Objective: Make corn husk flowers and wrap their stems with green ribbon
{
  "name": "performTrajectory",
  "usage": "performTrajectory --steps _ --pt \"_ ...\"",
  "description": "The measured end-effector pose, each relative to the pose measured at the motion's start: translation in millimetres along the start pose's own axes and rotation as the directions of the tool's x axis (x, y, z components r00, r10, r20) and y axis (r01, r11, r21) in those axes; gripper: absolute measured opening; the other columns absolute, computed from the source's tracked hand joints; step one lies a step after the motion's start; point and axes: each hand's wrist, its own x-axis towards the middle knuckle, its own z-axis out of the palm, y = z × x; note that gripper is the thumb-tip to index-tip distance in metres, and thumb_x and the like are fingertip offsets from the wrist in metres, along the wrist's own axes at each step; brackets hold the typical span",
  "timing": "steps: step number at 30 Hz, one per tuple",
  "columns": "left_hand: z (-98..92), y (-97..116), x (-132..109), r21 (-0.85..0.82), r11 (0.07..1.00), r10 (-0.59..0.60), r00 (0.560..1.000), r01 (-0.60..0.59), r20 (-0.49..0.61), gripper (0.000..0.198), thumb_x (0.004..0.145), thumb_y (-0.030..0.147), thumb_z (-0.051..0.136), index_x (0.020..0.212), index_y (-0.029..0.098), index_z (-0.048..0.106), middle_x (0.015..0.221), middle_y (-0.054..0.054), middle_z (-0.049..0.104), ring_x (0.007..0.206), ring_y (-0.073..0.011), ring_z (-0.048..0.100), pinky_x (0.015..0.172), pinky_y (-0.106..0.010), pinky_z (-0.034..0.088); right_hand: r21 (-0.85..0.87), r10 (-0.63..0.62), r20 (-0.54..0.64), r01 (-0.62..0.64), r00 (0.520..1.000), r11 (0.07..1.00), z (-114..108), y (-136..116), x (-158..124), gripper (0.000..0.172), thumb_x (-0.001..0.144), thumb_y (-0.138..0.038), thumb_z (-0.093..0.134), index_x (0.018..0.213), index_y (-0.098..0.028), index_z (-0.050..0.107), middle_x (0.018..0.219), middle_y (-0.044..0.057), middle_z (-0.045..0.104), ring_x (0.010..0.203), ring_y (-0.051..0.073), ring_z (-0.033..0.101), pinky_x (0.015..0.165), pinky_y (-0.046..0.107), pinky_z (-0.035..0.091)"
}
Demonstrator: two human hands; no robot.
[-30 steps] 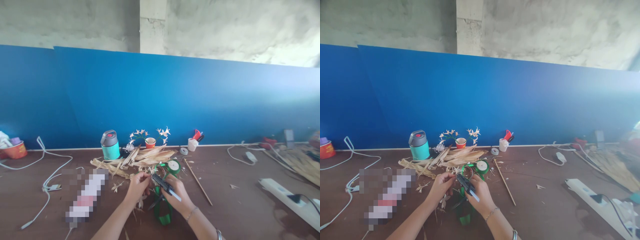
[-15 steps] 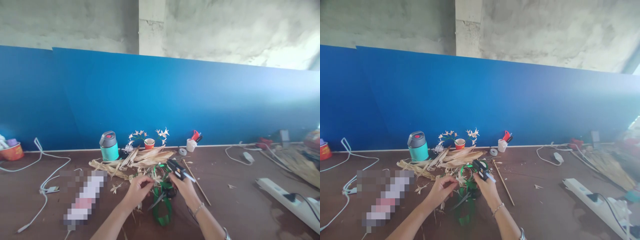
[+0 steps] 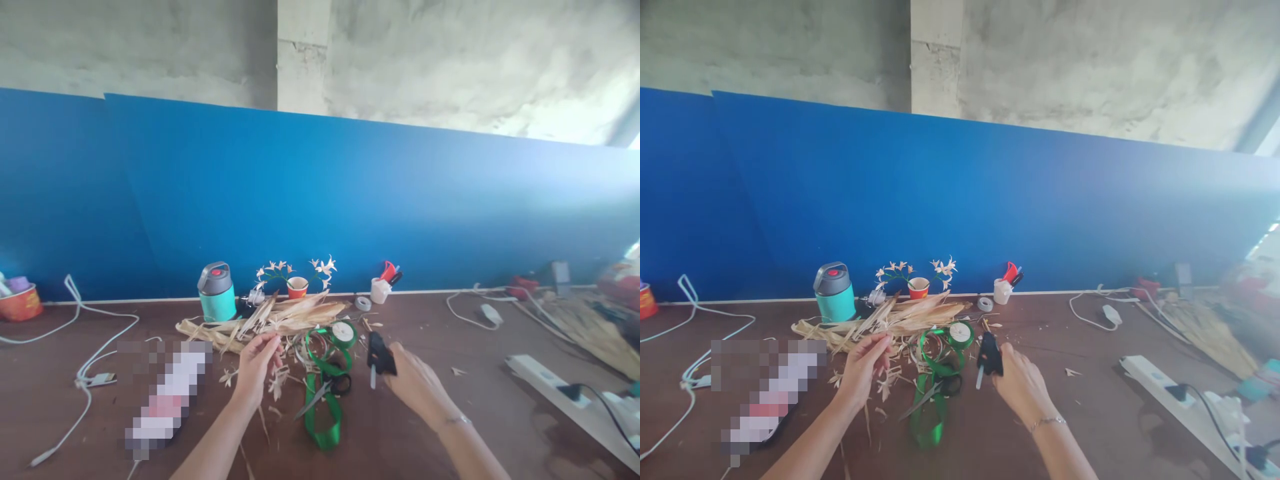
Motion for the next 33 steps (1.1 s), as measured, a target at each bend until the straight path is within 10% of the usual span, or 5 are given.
performTrajectory --steps 10,18,23,27,33 --pt "6.1 3 -5 0.027 0.999 -0.029 0.998 0.027 0.056 0.033 0.059 0.042 0.074 0.072 0.013 0.065 0.056 0.002 0.059 0.038 -0.0069 0.051 0.033 -0.015 0.027 -0.22 0.192 0.022 -0.182 0.981 0.958 3 6 -1 0.033 0.069 -0.014 0.055 0.102 -0.009 0.06 0.109 0.02 0.059 0.109 0.036 0.051 0.083 0.045 0.037" --pt "1.2 -3 -3 0.026 0.999 -0.028 0.998 0.027 0.052 0.032 0.062 0.041 0.073 0.077 0.014 0.065 0.059 0.002 0.061 0.039 -0.0068 0.051 0.035 -0.016 0.027 0.25 -0.506 0.057 0.478 0.861 0.842 -3 -84 -5 0.017 0.073 -0.02 0.054 0.077 -0.02 0.07 0.083 0.004 0.066 0.086 0.018 0.058 0.076 0.025 0.039" --pt "1.2 -2 -2 0.028 1.0 0.012 0.998 -0.014 0.069 0.03 0.064 0.041 0.072 0.073 0.013 0.064 0.057 0.002 0.06 0.037 -0.0062 0.049 0.034 -0.016 0.027 0.239 -0.624 0.237 0.578 0.745 0.781 18 -87 -23 0.016 0.052 -0.027 0.074 0.066 -0.019 0.069 0.084 0.005 0.063 0.083 0.022 0.055 0.067 0.027 0.04" --pt "3.4 1 -4 0.009 1.0 -0.014 0.999 0.013 0.041 0.033 0.06 0.042 0.074 0.072 0.013 0.064 0.057 0.003 0.059 0.038 -0.0067 0.05 0.034 -0.016 0.028 0.536 -0.561 0.142 0.413 0.816 0.736 -1 -87 2 0.006 0.065 -0.022 0.066 0.065 -0.016 0.066 0.065 -0.001 0.059 0.063 0.013 0.052 0.059 0.024 0.038" --pt "1.2 -2 -2 -0.039 0.999 -0.004 1.0 0.005 0.024 0.033 0.061 0.039 0.075 0.076 0.012 0.063 0.058 0.002 0.06 0.038 -0.0063 0.05 0.035 -0.016 0.031 0.969 -0.275 -0.234 0.247 0.933 0.013 -84 -94 54 0.024 0.069 -0.038 0.068 0.072 -0.016 0.059 0.077 0.002 0.065 0.072 0.014 0.059 0.069 0.028 0.047"
